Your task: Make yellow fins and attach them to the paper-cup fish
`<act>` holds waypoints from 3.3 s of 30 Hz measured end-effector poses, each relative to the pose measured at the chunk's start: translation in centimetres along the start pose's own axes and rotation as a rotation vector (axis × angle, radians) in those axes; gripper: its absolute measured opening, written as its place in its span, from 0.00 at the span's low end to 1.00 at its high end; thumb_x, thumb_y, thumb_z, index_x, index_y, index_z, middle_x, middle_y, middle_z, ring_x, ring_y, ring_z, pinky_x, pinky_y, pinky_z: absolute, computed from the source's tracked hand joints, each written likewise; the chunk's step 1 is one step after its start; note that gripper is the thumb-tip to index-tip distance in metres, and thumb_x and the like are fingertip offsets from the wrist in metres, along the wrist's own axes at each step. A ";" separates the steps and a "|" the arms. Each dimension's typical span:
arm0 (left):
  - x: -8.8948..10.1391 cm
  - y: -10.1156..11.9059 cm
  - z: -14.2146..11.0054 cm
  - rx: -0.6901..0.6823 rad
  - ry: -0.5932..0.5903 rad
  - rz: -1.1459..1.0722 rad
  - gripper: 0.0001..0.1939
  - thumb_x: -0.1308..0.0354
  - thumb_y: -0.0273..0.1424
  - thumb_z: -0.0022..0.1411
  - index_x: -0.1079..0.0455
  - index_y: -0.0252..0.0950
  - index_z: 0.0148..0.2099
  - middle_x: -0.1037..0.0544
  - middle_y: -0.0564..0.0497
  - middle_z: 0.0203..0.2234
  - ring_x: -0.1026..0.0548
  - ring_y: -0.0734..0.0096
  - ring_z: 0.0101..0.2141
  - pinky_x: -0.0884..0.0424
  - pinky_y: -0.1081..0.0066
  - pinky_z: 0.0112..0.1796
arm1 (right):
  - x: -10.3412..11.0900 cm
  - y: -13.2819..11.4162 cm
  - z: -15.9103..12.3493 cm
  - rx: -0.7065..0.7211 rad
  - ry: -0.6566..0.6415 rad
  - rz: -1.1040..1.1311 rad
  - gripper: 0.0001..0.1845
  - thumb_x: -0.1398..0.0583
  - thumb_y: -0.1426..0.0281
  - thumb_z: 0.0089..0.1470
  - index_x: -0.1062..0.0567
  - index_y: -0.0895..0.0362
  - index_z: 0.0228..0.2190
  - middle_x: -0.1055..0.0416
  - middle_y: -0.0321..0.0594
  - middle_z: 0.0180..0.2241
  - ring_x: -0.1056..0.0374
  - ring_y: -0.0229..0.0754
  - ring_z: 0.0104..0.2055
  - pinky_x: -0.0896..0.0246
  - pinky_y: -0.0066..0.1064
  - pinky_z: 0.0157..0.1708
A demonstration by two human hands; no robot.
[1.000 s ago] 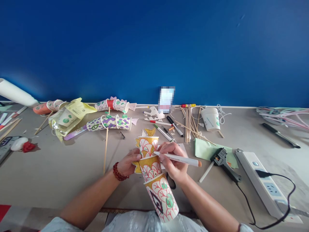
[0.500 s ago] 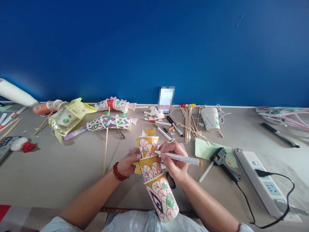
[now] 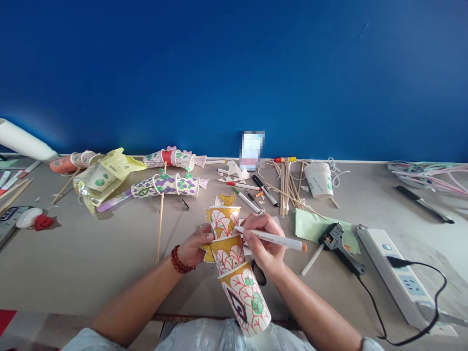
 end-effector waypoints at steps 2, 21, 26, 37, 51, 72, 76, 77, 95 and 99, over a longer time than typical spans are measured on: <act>0.1 0.0 0.0 -0.006 0.002 -0.001 0.28 0.28 0.42 0.49 0.23 0.32 0.49 0.16 0.42 0.40 0.18 0.61 0.38 0.24 0.68 0.41 | 0.0 0.0 0.0 0.003 0.005 -0.002 0.04 0.39 0.72 0.58 0.28 0.53 0.31 0.31 0.36 0.24 0.34 0.42 0.26 0.38 0.35 0.28; 0.3 -0.2 0.1 -0.023 0.001 -0.007 0.28 0.29 0.41 0.49 0.24 0.32 0.50 0.17 0.42 0.41 0.18 0.61 0.39 0.23 0.68 0.41 | 0.0 -0.1 0.1 -0.024 0.015 -0.032 0.05 0.39 0.69 0.60 0.29 0.53 0.30 0.31 0.36 0.24 0.35 0.41 0.26 0.38 0.35 0.27; 0.1 -0.1 0.0 0.014 -0.001 -0.016 0.31 0.28 0.41 0.49 0.25 0.32 0.52 0.17 0.40 0.42 0.18 0.58 0.41 0.23 0.65 0.43 | 0.0 -0.1 0.0 -0.022 0.007 -0.017 0.06 0.39 0.69 0.59 0.30 0.53 0.29 0.32 0.35 0.24 0.35 0.41 0.26 0.37 0.36 0.28; 0.0 -0.1 0.1 0.000 0.000 -0.009 0.29 0.28 0.42 0.49 0.23 0.33 0.51 0.17 0.42 0.41 0.18 0.60 0.40 0.24 0.67 0.42 | 0.1 0.0 0.0 -0.016 0.017 0.001 0.05 0.39 0.70 0.59 0.29 0.53 0.30 0.31 0.35 0.25 0.34 0.42 0.27 0.37 0.35 0.28; 0.1 0.0 0.0 -0.015 0.012 0.008 0.29 0.27 0.42 0.48 0.23 0.31 0.50 0.16 0.42 0.40 0.19 0.61 0.38 0.24 0.68 0.40 | 0.0 0.2 -0.1 0.010 -0.043 0.037 0.04 0.39 0.72 0.57 0.28 0.53 0.30 0.32 0.35 0.24 0.36 0.41 0.26 0.37 0.36 0.29; 0.1 -0.1 0.0 -0.007 0.003 0.003 0.29 0.28 0.42 0.48 0.22 0.31 0.50 0.16 0.42 0.41 0.18 0.60 0.39 0.24 0.68 0.42 | 0.2 0.1 -0.1 0.020 -0.016 0.039 0.05 0.40 0.75 0.58 0.28 0.53 0.31 0.32 0.35 0.26 0.36 0.40 0.27 0.39 0.35 0.28; 0.1 -0.2 0.1 -0.005 0.000 -0.004 0.29 0.28 0.42 0.48 0.22 0.31 0.49 0.16 0.42 0.40 0.18 0.61 0.38 0.23 0.69 0.41 | 0.2 0.2 -0.1 0.011 -0.012 0.052 0.05 0.40 0.75 0.58 0.29 0.53 0.31 0.32 0.35 0.26 0.36 0.40 0.27 0.40 0.34 0.28; 0.1 -0.2 0.1 -0.006 -0.003 -0.006 0.29 0.28 0.42 0.48 0.22 0.31 0.49 0.16 0.43 0.40 0.18 0.61 0.39 0.23 0.69 0.41 | 0.1 0.2 -0.1 0.013 -0.014 0.060 0.05 0.40 0.75 0.58 0.29 0.53 0.31 0.32 0.35 0.26 0.36 0.40 0.26 0.40 0.34 0.28; 0.0 -0.1 0.1 0.001 0.009 -0.004 0.28 0.28 0.42 0.47 0.22 0.32 0.49 0.16 0.42 0.40 0.19 0.61 0.39 0.24 0.68 0.41 | 0.2 0.1 -0.1 0.005 -0.007 0.031 0.05 0.40 0.74 0.57 0.29 0.53 0.31 0.33 0.35 0.25 0.35 0.41 0.27 0.39 0.34 0.27; -0.1 0.0 0.1 0.012 0.003 -0.005 0.28 0.28 0.42 0.48 0.22 0.33 0.49 0.17 0.42 0.42 0.19 0.58 0.41 0.24 0.66 0.42 | 0.1 0.2 -0.1 -0.001 -0.026 0.034 0.04 0.40 0.73 0.57 0.29 0.53 0.30 0.32 0.35 0.25 0.36 0.40 0.26 0.38 0.35 0.28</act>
Point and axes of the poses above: each hand's wrist, its own z-axis towards the middle knuckle, its own x-axis out of the back of the hand, y = z × x, the point moved 3 cm from there along z, towards the middle knuckle
